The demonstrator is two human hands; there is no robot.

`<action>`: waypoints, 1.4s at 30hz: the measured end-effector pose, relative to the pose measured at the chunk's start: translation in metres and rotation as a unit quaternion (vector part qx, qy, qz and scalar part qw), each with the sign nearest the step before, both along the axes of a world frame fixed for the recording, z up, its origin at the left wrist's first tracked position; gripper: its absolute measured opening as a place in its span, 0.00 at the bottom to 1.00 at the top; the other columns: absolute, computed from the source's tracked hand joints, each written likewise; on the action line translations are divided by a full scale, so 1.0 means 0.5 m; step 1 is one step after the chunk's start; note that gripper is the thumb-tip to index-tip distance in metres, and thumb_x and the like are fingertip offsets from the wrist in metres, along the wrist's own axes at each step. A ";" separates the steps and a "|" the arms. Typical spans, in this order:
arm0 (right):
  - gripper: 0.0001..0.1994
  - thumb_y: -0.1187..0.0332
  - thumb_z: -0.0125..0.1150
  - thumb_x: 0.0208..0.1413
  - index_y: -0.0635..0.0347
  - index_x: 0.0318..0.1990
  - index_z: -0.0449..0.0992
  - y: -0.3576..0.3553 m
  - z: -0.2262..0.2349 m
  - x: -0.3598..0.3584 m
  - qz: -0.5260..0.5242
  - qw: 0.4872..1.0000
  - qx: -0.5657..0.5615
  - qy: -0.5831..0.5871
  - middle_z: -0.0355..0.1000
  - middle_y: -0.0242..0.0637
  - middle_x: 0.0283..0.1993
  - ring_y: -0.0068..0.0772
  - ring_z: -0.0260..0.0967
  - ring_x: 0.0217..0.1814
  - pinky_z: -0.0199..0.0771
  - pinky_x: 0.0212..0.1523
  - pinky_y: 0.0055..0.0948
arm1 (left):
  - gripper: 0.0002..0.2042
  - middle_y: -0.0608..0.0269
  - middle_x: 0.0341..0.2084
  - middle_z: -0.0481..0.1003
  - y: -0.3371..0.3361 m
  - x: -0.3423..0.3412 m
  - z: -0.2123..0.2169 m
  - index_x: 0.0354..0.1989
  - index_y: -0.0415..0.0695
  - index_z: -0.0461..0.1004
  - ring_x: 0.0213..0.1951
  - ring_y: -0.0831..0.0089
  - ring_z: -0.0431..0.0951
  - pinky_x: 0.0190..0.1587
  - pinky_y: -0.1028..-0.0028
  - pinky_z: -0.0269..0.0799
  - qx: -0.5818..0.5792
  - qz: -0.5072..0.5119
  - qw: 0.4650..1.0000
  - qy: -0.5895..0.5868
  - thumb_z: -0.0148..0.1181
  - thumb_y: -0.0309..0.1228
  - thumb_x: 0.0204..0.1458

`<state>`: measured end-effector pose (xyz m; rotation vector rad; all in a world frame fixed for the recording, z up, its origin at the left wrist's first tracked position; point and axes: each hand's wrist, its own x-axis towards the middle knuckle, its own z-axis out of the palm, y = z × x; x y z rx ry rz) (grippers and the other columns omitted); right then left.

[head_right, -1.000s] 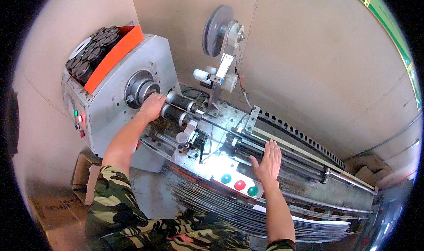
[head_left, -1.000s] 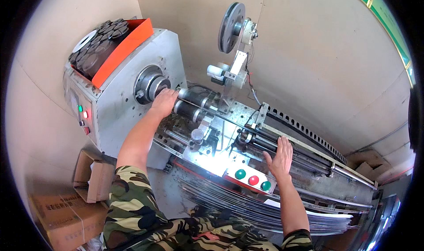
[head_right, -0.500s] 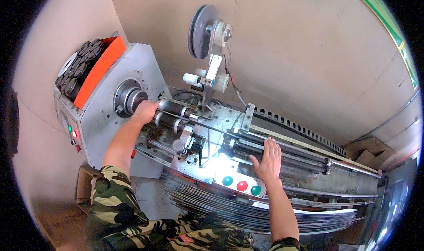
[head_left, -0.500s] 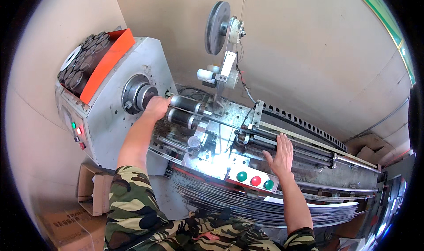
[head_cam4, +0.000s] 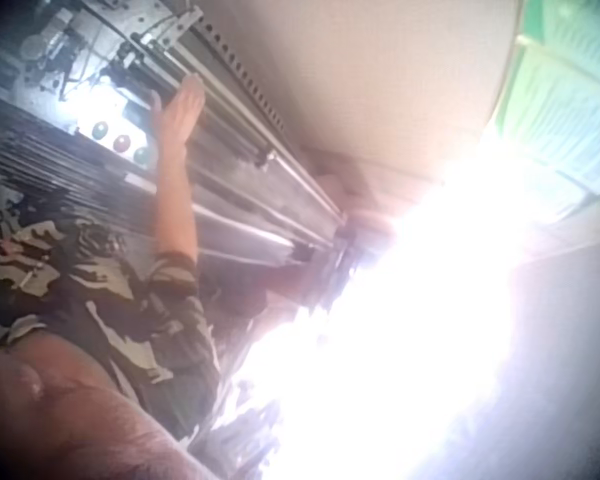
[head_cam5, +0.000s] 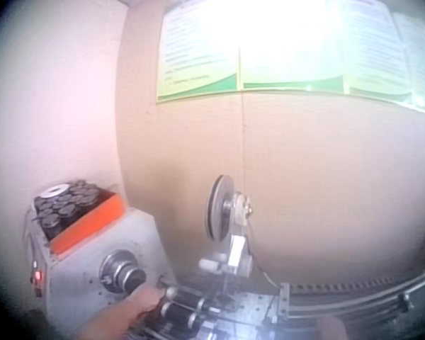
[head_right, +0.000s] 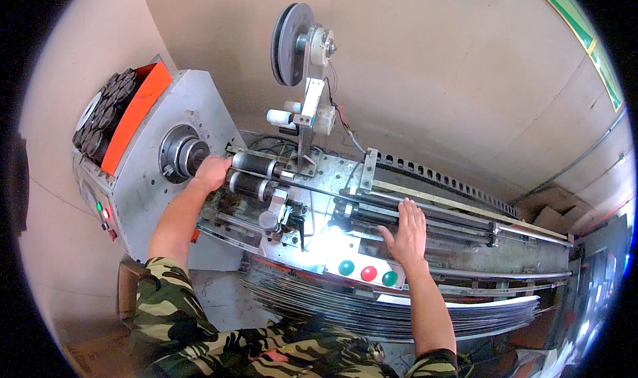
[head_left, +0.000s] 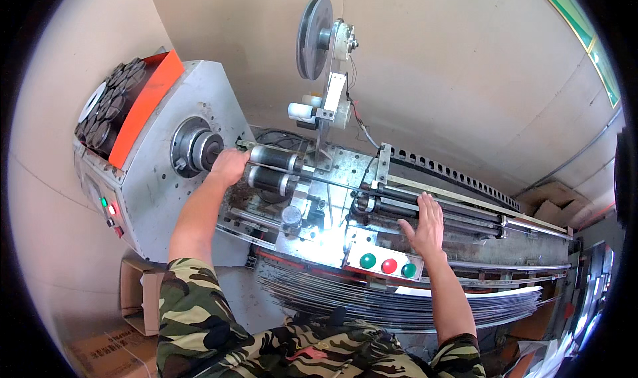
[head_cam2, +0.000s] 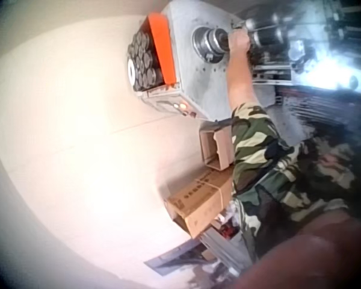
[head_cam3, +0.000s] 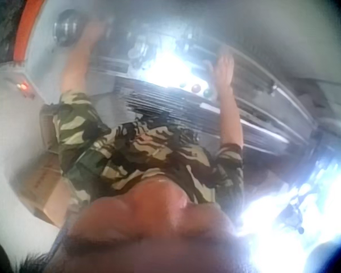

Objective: The person repeatedly picks up metal rods from a stack, places them into a rotating polishing machine, and moves them back and forth to polish the surface. After polishing, the rods are placed on a nearby table. The process is repeated for multiple rods.

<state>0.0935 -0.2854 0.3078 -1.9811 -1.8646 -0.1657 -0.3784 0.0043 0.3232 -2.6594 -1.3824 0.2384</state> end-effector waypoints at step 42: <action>0.38 0.43 0.64 0.52 0.69 0.58 0.71 0.096 0.002 -0.198 -0.103 0.993 -0.045 0.041 0.62 0.56 0.68 0.53 0.55 0.72 0.51 0.72 0.46 | 0.16 0.54 0.34 0.80 0.020 -0.091 -0.015 0.49 0.45 0.74 0.43 0.55 0.78 0.47 0.59 0.72 0.018 -0.082 0.994 -0.068 0.50 0.23 0.51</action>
